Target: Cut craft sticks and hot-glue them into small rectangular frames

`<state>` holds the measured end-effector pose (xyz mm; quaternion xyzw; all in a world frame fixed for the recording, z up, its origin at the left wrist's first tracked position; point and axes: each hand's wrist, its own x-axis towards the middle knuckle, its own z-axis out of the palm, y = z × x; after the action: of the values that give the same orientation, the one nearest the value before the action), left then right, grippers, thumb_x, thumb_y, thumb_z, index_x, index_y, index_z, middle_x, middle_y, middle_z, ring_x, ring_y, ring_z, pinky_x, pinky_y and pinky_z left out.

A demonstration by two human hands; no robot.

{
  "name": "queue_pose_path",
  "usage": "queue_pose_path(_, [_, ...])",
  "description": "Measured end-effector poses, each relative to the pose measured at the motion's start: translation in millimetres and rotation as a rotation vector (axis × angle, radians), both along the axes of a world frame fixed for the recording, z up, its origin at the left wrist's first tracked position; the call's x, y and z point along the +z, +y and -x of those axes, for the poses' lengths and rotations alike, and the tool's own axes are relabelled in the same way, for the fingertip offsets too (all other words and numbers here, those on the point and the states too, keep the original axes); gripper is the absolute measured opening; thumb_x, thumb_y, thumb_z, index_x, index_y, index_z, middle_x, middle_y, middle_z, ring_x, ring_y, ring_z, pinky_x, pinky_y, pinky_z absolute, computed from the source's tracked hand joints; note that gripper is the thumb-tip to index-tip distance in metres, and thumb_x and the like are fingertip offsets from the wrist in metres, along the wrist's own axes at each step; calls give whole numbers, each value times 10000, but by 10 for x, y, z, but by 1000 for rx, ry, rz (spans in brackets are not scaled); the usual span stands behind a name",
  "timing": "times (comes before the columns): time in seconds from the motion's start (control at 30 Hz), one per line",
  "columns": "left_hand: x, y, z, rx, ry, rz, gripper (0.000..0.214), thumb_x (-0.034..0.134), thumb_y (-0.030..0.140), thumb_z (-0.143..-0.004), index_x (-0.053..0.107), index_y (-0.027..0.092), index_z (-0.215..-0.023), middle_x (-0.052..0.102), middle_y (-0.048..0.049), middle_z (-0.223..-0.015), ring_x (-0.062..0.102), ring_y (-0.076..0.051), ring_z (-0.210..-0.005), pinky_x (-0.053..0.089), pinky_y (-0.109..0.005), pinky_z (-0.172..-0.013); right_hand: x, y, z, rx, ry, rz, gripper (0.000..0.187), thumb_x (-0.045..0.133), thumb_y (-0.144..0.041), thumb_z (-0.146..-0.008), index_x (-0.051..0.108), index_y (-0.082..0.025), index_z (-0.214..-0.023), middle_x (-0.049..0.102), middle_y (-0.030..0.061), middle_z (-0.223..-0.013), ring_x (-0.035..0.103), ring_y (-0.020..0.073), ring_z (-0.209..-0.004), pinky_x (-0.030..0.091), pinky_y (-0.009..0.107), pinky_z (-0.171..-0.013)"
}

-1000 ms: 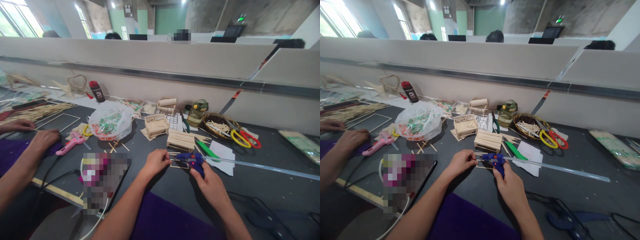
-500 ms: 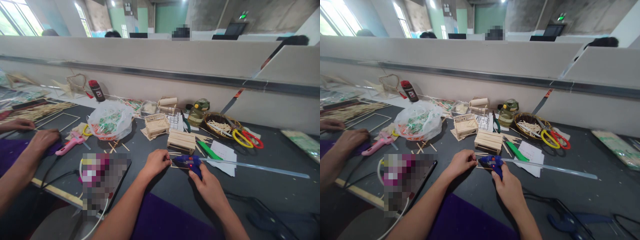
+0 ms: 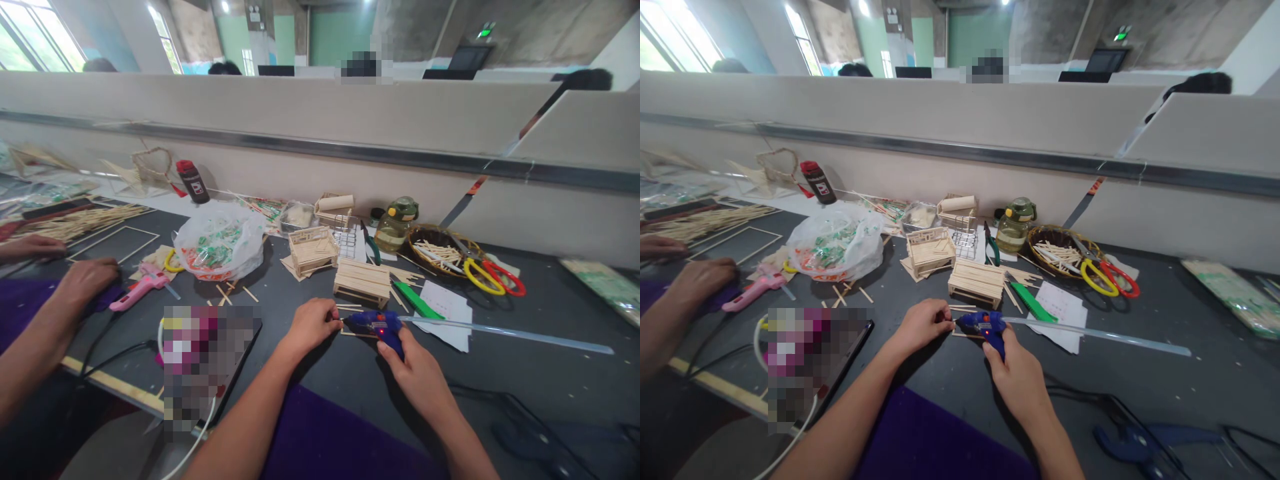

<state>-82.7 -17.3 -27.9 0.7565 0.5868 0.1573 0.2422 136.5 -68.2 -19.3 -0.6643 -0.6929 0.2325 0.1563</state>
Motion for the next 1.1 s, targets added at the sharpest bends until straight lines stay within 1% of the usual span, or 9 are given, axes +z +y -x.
queue_pose_path(0.1, [12,-2,-9,12,11,17,93,664,298,-764,619,230,-810,652,13,-824,585,-176,-847,364,-243,-657,-4,0,-3,-6,2,-1,493,362,-441,-883,490,-137,-1250,699,89,-812,651,249,-711,426,308,-651])
queue_pose_path(0.23, [10,-3,-12,15,10,17,107,672,307,-762,615,229,-808,651,16,-824,586,-174,-845,359,-244,-648,-6,2,-4,1,14,2,494,353,-438,-891,481,-135,-1258,703,105,-866,660,261,-793,430,313,-687])
queue_pose_path(0.4, [5,0,-6,8,3,3,105,671,304,-758,612,229,-801,649,18,-822,580,-170,-830,352,-241,-635,1,4,0,6,9,20,531,333,-464,-894,467,-117,-1272,699,109,-852,651,255,-730,435,321,-676])
queue_pose_path(0.53, [44,-3,-16,20,11,44,103,661,307,-761,619,227,-810,654,13,-833,585,-175,-851,361,-243,-649,-2,0,-3,7,18,12,506,343,-446,-892,472,-132,-1267,704,106,-873,656,257,-758,437,322,-688])
queue_pose_path(0.63, [63,-6,-22,24,8,52,104,656,307,-760,621,224,-810,658,8,-839,585,-179,-860,364,-246,-656,-2,-1,-5,15,17,16,521,329,-452,-897,453,-125,-1283,702,116,-899,656,264,-776,440,331,-699])
queue_pose_path(0.83, [16,-1,-6,8,-19,27,89,647,306,-763,610,231,-793,654,16,-810,571,-173,-828,350,-243,-649,10,1,-6,16,16,30,520,321,-448,-900,446,-127,-1289,703,120,-919,659,276,-838,440,333,-723])
queue_pose_path(0.97, [-19,3,6,1,-32,5,95,649,309,-759,605,231,-791,649,19,-803,567,-170,-817,340,-242,-638,5,1,-9,21,5,40,519,317,-450,-906,444,-116,-1282,702,127,-920,659,277,-813,437,338,-717])
queue_pose_path(1.1, [-30,3,11,-11,-37,-11,92,645,307,-760,602,231,-787,643,19,-800,563,-166,-805,334,-242,-630,4,0,-5,21,22,31,516,321,-446,-908,435,-126,-1297,705,119,-929,657,282,-881,438,335,-737])
